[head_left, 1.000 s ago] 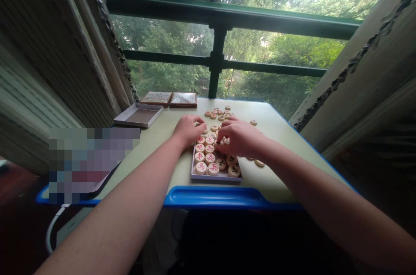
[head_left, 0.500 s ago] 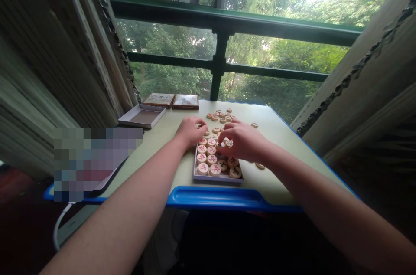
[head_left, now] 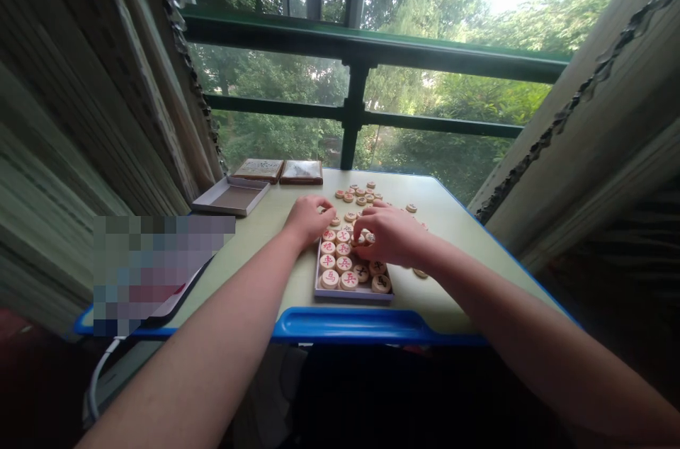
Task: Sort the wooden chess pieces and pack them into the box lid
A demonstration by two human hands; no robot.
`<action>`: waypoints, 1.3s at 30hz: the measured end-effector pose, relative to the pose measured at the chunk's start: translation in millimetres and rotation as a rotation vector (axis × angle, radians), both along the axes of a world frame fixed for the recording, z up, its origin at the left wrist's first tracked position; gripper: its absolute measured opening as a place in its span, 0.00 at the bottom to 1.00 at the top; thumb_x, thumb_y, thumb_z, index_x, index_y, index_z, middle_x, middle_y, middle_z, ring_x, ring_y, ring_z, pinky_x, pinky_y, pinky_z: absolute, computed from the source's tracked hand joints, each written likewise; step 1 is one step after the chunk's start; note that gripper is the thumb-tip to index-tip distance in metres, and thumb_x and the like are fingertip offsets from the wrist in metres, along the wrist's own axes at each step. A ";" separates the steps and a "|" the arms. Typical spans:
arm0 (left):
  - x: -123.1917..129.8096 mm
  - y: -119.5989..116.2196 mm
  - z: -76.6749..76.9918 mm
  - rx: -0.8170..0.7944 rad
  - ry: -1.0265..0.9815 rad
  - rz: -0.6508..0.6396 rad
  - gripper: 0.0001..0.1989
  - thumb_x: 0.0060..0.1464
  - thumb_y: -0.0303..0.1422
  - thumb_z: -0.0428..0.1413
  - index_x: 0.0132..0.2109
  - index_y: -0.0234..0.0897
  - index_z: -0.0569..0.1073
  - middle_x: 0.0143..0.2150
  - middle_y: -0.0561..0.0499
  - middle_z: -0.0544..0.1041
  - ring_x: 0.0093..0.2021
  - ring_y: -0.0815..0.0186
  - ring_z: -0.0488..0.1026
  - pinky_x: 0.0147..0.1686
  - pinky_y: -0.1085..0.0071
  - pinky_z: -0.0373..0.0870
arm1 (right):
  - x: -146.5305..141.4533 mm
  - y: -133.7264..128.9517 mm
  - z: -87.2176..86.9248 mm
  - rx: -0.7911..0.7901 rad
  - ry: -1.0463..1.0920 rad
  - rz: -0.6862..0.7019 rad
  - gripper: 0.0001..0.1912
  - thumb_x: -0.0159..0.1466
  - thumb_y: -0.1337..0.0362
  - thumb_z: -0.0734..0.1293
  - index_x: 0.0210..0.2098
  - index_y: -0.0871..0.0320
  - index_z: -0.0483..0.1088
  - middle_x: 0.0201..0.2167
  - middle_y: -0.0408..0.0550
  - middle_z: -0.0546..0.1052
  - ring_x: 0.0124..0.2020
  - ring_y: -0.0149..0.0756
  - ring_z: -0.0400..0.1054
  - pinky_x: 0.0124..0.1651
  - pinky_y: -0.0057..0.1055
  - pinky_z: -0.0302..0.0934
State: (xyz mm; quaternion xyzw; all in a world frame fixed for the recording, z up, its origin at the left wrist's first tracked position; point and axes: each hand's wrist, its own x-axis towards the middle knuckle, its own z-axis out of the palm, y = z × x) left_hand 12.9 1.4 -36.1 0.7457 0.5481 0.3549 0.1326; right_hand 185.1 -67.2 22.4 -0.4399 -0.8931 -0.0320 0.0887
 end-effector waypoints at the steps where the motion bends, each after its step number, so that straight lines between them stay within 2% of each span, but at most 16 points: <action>1: -0.1 0.1 -0.2 0.007 0.006 -0.003 0.11 0.47 0.36 0.52 0.31 0.36 0.76 0.36 0.46 0.78 0.40 0.62 0.72 0.40 0.71 0.68 | -0.2 -0.6 0.8 -0.008 0.002 0.004 0.06 0.50 0.62 0.70 0.28 0.56 0.74 0.28 0.47 0.73 0.35 0.37 0.62 0.36 0.31 0.55; 5: -0.1 -0.9 0.9 0.031 0.050 -0.009 0.11 0.47 0.36 0.52 0.31 0.36 0.76 0.35 0.46 0.77 0.40 0.61 0.72 0.43 0.68 0.67 | 0.5 -2.2 3.4 -0.034 0.011 0.024 0.05 0.51 0.64 0.69 0.29 0.55 0.75 0.28 0.46 0.73 0.36 0.37 0.62 0.37 0.31 0.56; 10: 0.1 -0.9 1.8 0.030 0.029 -0.005 0.11 0.47 0.36 0.52 0.30 0.36 0.76 0.35 0.45 0.77 0.40 0.61 0.72 0.42 0.69 0.67 | 4.8 1.3 3.1 -0.012 0.037 0.011 0.11 0.52 0.59 0.68 0.34 0.55 0.75 0.29 0.47 0.73 0.36 0.38 0.63 0.38 0.32 0.57; 19: -0.2 -0.1 0.5 0.024 0.005 -0.018 0.11 0.47 0.37 0.51 0.30 0.36 0.76 0.36 0.45 0.77 0.39 0.61 0.72 0.41 0.69 0.67 | 5.1 2.3 2.9 -0.027 0.018 0.004 0.09 0.52 0.57 0.68 0.29 0.55 0.75 0.29 0.47 0.74 0.37 0.38 0.64 0.38 0.31 0.58; 25: -0.3 0.1 1.0 0.026 0.024 -0.017 0.12 0.47 0.37 0.51 0.30 0.36 0.76 0.35 0.46 0.77 0.39 0.61 0.72 0.41 0.68 0.67 | 3.7 1.8 1.9 -0.028 -0.003 -0.013 0.15 0.49 0.58 0.70 0.36 0.54 0.74 0.31 0.46 0.74 0.40 0.40 0.64 0.38 0.31 0.57; 31: -0.1 0.7 0.1 0.031 0.027 -0.020 0.11 0.47 0.36 0.51 0.30 0.36 0.76 0.34 0.46 0.77 0.39 0.61 0.72 0.42 0.68 0.66 | 2.7 1.6 1.1 -0.070 -0.012 -0.016 0.12 0.50 0.57 0.69 0.33 0.55 0.74 0.32 0.46 0.74 0.39 0.39 0.64 0.37 0.30 0.56; 39: -0.5 3.2 -1.1 0.029 0.032 -0.013 0.11 0.47 0.37 0.52 0.30 0.36 0.76 0.34 0.46 0.77 0.38 0.60 0.71 0.43 0.66 0.66 | 0.4 2.9 -0.1 -0.078 -0.036 -0.012 0.14 0.48 0.59 0.70 0.35 0.54 0.73 0.34 0.47 0.74 0.40 0.40 0.63 0.39 0.32 0.57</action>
